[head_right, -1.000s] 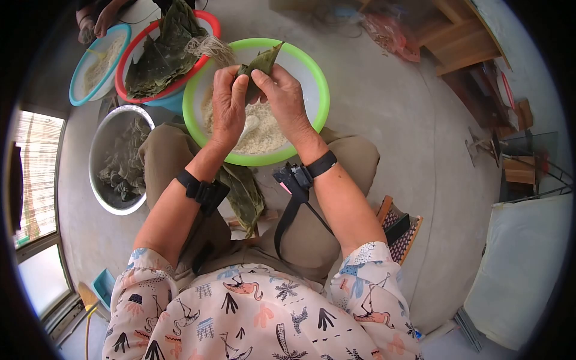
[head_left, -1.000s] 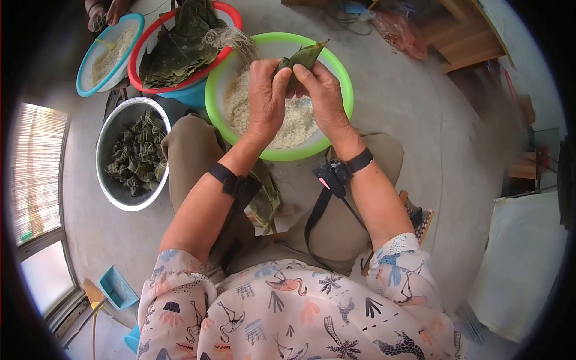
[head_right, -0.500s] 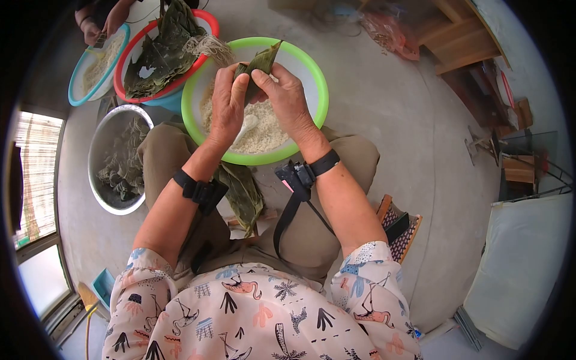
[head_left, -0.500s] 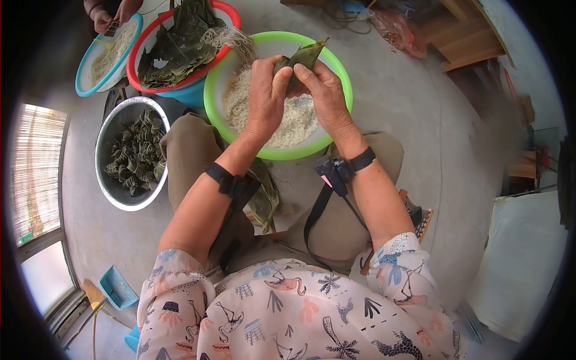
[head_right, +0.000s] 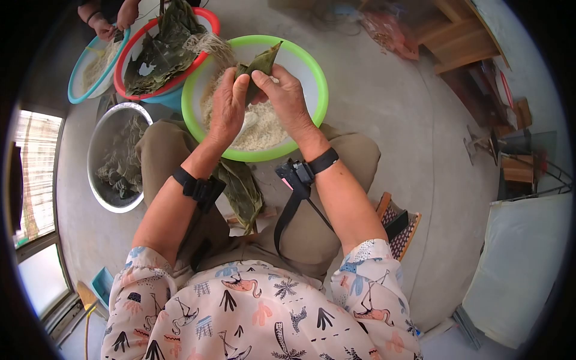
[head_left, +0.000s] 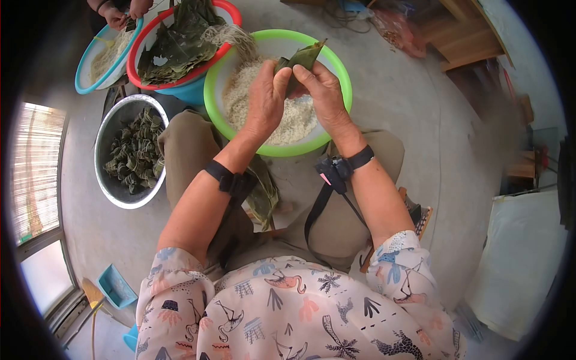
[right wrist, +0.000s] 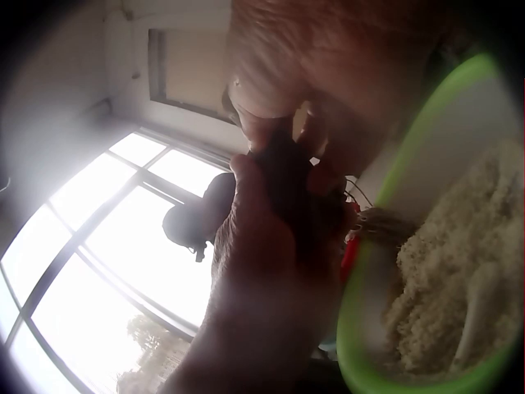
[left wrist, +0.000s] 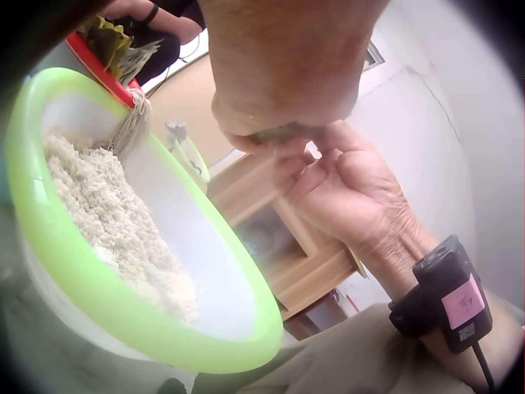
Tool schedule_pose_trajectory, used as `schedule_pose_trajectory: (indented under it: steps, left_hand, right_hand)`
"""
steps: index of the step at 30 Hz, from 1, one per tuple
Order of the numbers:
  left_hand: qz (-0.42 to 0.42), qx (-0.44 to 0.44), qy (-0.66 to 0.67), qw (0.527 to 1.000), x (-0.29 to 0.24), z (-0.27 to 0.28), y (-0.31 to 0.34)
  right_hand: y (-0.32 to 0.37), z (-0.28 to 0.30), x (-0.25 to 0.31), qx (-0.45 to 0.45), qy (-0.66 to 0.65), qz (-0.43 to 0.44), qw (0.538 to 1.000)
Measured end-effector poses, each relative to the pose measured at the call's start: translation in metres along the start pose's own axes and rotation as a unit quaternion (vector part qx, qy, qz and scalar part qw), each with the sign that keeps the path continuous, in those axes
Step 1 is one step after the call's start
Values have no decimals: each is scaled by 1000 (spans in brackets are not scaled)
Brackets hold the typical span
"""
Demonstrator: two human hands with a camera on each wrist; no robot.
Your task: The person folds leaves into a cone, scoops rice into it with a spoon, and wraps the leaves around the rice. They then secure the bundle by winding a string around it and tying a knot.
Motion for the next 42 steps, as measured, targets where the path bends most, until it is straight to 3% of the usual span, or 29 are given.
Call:
schedule_pose_trajectory:
  steps: [9,11,13,14,15,17,18,20,21,23,25,28,36,42]
  left_hand:
    - [-33,-2,-45,998,-4,5,-1]
    - [-1,-12,-30,999,-6,10,-1]
    - [40,-2,-15,999,0,13,-1]
    - [109,10,29,994,0,14,-1]
    - [176,21,72,981,1,15,-1]
    - [208,22,101,973,7,17,-3]
    - [224,48,135,964,10,19,-4]
    - [242,74,166,953,16,22,-3]
    - [263,91,182,943,19,22,-3]
    - [284,110,198,932,19,24,-1]
    - [315,155,206,913,14,26,0]
    - [342,156,194,906,1,25,2]
    - [322,184,208,905,4,25,3]
    - [296,195,196,914,3,26,2]
  right_hand:
    - [3,3,-4,8,-4,-9,1000]
    - [2,6,-1,14,-15,-15,1000]
    - [-1,13,5,-42,15,70,997]
    - [-3,17,6,-65,96,138,984]
    - [-4,20,6,-66,95,138,984]
    - [-4,20,14,-87,316,369,870]
    - [-7,19,15,-87,316,369,870]
    - [-9,16,16,-67,394,489,775]
    - [-9,15,15,-68,394,488,776]
    - [-9,13,14,-46,464,513,720]
    - [-11,12,11,-42,466,518,716]
    - [-15,14,11,-32,471,529,706]
    - [-15,20,9,-18,466,524,713]
    - [-13,19,-2,-21,443,458,771]
Point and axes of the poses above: each hand's wrist, its own y-axis away from the middle knuckle, its own z-axis out of the back of the hand, x = y × z, the point moved 1 cm from there along -y, towards the middle knuckle, and after that the axes turned 8 degrees about -x, right-handed, at the moved point
